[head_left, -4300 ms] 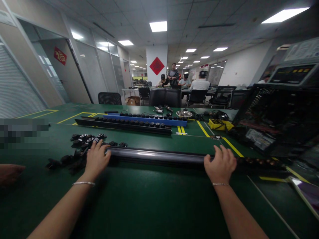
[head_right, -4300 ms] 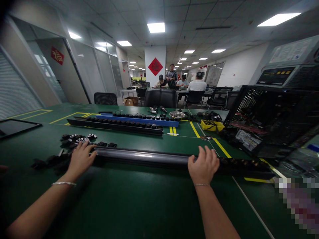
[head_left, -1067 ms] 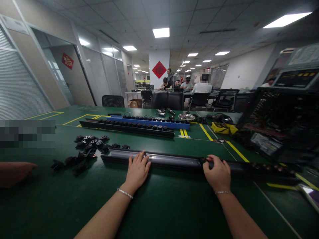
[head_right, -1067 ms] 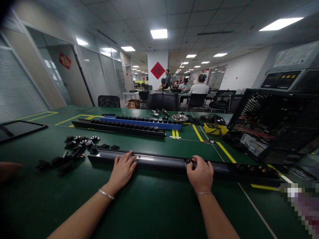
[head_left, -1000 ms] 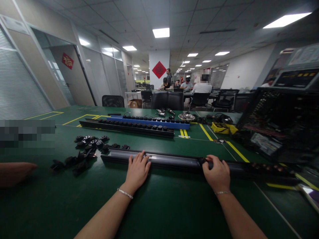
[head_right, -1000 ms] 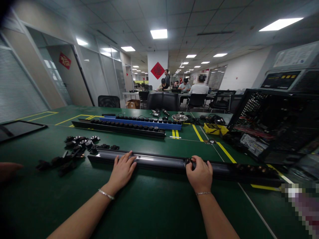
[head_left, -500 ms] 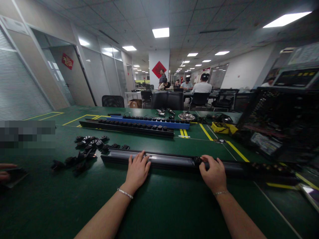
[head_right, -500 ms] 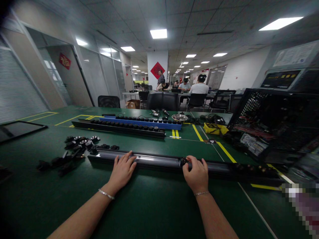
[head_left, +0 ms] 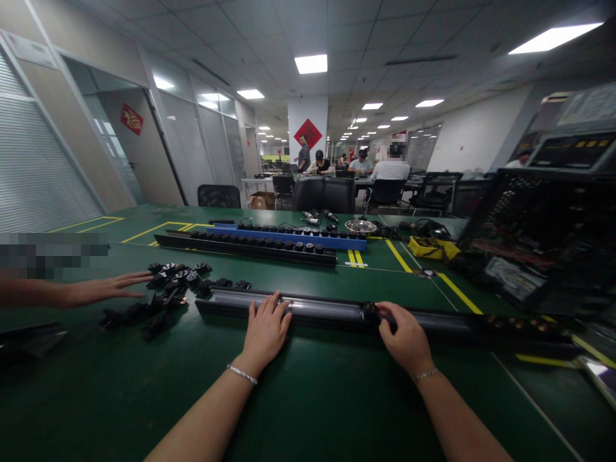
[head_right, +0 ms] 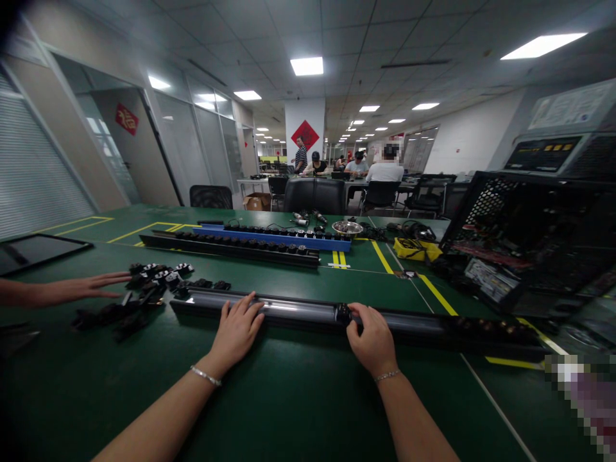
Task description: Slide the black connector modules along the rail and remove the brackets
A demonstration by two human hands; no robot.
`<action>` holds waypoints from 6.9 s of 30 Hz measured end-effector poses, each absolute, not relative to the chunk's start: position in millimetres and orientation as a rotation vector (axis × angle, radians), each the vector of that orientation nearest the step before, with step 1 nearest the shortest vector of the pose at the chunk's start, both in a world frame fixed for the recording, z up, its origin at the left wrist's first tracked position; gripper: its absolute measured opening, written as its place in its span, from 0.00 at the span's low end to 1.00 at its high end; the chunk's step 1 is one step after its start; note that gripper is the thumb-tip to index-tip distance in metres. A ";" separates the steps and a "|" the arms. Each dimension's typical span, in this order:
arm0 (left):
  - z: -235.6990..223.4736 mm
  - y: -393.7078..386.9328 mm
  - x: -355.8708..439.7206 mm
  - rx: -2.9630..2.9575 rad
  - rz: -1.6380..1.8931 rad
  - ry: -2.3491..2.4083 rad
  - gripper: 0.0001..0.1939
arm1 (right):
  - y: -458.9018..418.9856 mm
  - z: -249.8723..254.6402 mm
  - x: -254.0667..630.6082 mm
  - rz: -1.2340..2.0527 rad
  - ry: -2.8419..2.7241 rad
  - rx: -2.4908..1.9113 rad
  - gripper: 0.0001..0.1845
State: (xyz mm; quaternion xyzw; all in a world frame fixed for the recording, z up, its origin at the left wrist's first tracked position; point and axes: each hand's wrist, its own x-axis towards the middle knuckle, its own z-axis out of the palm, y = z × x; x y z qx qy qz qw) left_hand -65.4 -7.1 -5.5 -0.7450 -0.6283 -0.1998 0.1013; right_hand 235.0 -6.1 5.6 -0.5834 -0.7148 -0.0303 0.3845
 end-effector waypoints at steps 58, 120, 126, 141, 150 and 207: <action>5.6 -17.9 21.9 -2.425 -0.450 -1.735 0.31 | -15.2 -4.8 178.2 -0.052 -2.314 -1.478 0.42; 12.0 -13.6 -45.3 -2.316 -0.429 -1.685 0.22 | -12.0 -3.9 188.5 -0.111 -2.158 -1.732 0.34; 12.0 -12.4 -48.1 -2.324 -0.428 -1.654 0.22 | -12.2 -3.8 188.6 -0.111 -2.158 -1.724 0.33; 13.6 -10.0 -82.5 -2.265 -0.362 -1.703 0.22 | -10.7 -6.3 189.2 -0.160 -2.158 -1.706 0.33; 19.4 -8.0 -109.4 -2.263 -0.293 -1.766 0.22 | -11.3 -3.9 189.7 -0.155 -2.169 -1.712 0.33; 22.8 17.7 -251.0 -2.100 0.000 -1.953 0.26 | 1.2 -9.8 207.7 -0.180 -1.954 -1.748 0.10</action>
